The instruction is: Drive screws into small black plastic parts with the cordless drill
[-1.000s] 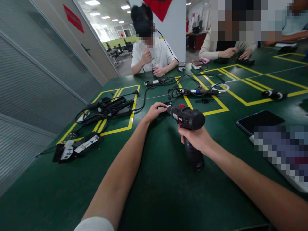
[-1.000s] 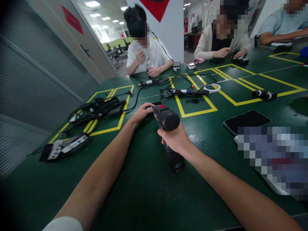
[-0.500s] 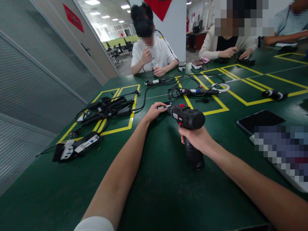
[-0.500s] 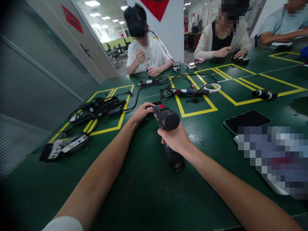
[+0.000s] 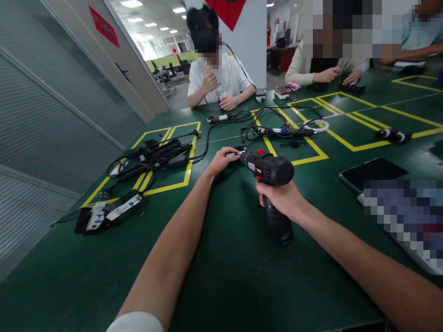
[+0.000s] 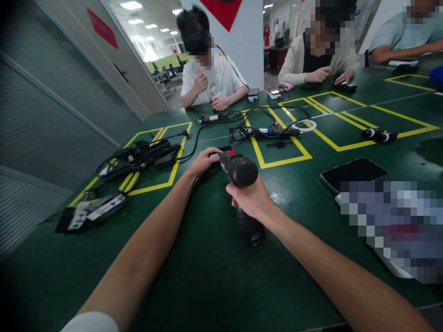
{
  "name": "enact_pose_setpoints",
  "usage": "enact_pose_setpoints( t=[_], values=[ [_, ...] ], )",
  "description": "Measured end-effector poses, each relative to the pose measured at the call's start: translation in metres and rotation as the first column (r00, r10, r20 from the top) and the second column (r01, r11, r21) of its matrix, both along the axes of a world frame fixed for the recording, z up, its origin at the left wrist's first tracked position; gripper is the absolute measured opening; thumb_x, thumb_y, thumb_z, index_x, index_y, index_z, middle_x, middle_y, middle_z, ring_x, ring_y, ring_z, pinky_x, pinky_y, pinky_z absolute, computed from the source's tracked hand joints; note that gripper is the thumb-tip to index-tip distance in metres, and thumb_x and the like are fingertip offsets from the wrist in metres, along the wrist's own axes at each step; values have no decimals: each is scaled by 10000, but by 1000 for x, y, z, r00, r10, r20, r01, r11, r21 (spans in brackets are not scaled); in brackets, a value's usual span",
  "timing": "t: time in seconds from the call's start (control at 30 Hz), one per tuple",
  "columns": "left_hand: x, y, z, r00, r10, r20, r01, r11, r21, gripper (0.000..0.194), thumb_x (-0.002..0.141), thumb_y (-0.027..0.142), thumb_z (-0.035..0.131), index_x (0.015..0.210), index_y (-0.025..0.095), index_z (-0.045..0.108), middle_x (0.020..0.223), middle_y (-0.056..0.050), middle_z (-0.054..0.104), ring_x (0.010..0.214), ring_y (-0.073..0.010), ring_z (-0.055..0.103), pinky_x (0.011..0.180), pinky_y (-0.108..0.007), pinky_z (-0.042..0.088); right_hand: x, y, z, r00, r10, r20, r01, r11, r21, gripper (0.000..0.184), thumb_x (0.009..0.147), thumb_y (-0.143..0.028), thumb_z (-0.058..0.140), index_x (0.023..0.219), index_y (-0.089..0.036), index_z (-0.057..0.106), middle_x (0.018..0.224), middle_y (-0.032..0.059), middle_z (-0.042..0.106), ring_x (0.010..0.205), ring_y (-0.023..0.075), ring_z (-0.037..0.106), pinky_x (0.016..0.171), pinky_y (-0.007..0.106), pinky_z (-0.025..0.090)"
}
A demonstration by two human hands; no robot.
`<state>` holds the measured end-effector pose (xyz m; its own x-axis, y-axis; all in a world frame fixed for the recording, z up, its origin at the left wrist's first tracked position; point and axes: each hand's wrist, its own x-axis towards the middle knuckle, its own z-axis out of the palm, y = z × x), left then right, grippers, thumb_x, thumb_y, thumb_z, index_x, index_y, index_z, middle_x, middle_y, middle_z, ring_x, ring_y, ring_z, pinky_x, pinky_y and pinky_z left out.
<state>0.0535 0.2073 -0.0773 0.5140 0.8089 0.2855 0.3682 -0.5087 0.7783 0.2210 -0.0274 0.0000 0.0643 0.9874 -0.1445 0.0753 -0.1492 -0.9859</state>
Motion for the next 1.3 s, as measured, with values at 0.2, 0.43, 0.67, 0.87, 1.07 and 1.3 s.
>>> enact_pose_setpoints(
  t=[0.2, 0.43, 0.67, 0.87, 1.07, 1.3],
  values=[
    [1, -2, 2, 1000, 14, -11, -14, 1000, -22, 298, 722, 362, 651, 982, 217, 671, 1104, -40, 640, 1089, -216, 543, 1006, -366, 396, 1, 1, 0, 1000, 1, -1, -1, 1000, -5, 42, 687, -214, 578, 674, -180, 558, 491, 20, 568, 452, 153, 559, 461, 279, 425],
    [1, -3, 3, 1000, 24, -9, -24, 999, -32, 293, 713, 353, 655, 975, 221, 677, 1106, -40, 639, 1092, -223, 542, 1012, -373, 393, 1, 0, 2, 1000, -2, -10, 2, 1000, -2, 48, 682, -209, 587, 710, -180, 562, 505, 13, 572, 458, 151, 562, 466, 280, 429],
    [1, -3, 4, 1000, 12, 3, -12, 1000, -24, 294, 714, 350, 657, 977, 222, 679, 1104, -43, 642, 1092, -222, 545, 1021, -377, 387, 0, 1, 2, 1000, -1, -20, 1, 1000, -7, 37, 680, -207, 582, 702, -179, 569, 492, 6, 560, 448, 148, 554, 456, 272, 422],
    [1, -3, 3, 1000, 15, 8, -15, 1000, -5, 282, 716, 352, 662, 965, 221, 681, 1089, -39, 648, 1087, -218, 547, 1024, -377, 382, 0, 0, 2, 1000, -9, -1, 9, 1000, -16, 37, 675, -206, 574, 653, -178, 561, 485, 16, 564, 447, 148, 551, 461, 275, 419],
    [2, -4, 4, 1000, 11, 3, -11, 1000, -18, 289, 717, 354, 663, 971, 218, 677, 1097, -42, 644, 1086, -220, 547, 1012, -374, 392, 1, 1, 0, 999, 6, 32, -6, 1000, -6, 74, 688, -220, 572, 628, -178, 561, 480, 24, 565, 443, 150, 553, 470, 285, 422],
    [1, -3, 2, 1000, 4, 17, -4, 1000, 6, 295, 715, 361, 666, 970, 213, 680, 1086, -44, 645, 1072, -216, 555, 1009, -370, 393, 0, 0, 2, 1000, -3, 14, 3, 1000, -11, 38, 681, -210, 576, 659, -179, 571, 480, 19, 568, 444, 155, 557, 458, 282, 414]
  ],
)
